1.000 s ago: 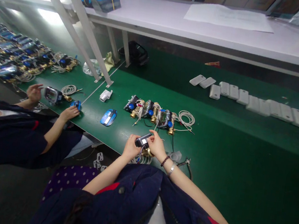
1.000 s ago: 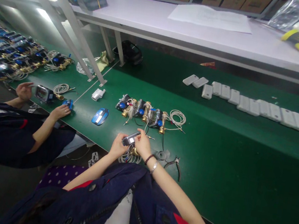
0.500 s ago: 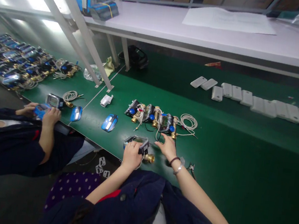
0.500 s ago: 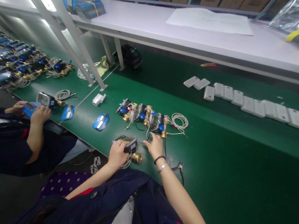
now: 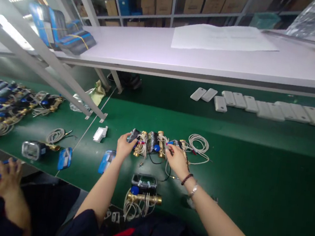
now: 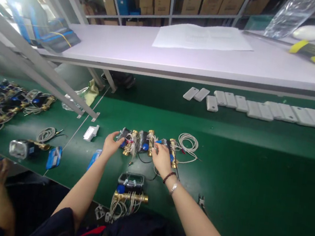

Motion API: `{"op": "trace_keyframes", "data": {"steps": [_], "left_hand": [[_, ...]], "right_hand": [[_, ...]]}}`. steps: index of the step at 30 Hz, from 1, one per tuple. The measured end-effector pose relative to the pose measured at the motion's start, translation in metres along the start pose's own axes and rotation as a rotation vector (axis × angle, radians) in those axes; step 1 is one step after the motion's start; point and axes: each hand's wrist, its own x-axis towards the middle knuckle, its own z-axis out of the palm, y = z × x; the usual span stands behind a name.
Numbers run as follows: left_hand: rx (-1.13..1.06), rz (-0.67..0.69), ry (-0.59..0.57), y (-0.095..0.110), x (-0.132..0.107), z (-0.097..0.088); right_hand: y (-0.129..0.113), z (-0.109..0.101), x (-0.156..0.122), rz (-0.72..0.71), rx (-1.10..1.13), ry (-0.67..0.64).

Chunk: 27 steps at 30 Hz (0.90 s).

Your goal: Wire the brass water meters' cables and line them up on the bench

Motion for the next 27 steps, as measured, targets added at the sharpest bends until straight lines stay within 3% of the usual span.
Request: {"op": "trace_keyframes", "data": {"steps": [2,5,8,11,14,16,20,22,24,27], "left_hand": [[-0.050,-0.122,-0.015,-0.005,0.047,-0.010],[-0.172,-0.256,-0.206,-0.014,0.084,-0.009],[-0.307,-0.309,-0.371,-0.024,0.089,-0.001],[-0.407,-0.303,-0.388,-0.036,0.081,0.003],[-0.477,-0.225,-0.354,-0.051,0.065,0.003],[-0.482,-0.096,-0.331,-0.060,0.049,0.000],[-0.356,0.243,-0.229,-0.070,0.009,-0.007],[-0.272,0.344,-0.180,-0.071,-0.010,-0.011],[-0.220,0.372,-0.139,-0.072,-0.025,-0.014],[-0.255,0.307,-0.096,-0.075,-0.033,-0.016]], "right_hand": [[-0.019,0.010,0.030,-0.015,-0.065,-0.014],[-0.038,0.037,0.068,0.044,-0.166,-0.058],[-0.040,0.060,0.092,0.167,-0.244,-0.122],[-0.035,0.068,0.096,0.223,-0.274,-0.153],[-0.033,0.067,0.078,0.196,-0.265,-0.146],[-0.032,0.068,0.056,0.140,-0.244,-0.127],[-0.027,0.075,0.005,-0.127,-0.132,0.083],[-0.023,0.078,-0.016,-0.247,-0.082,0.181],[-0.021,0.079,-0.034,-0.321,-0.059,0.219],[-0.022,0.078,-0.051,-0.380,-0.065,0.202]]}}
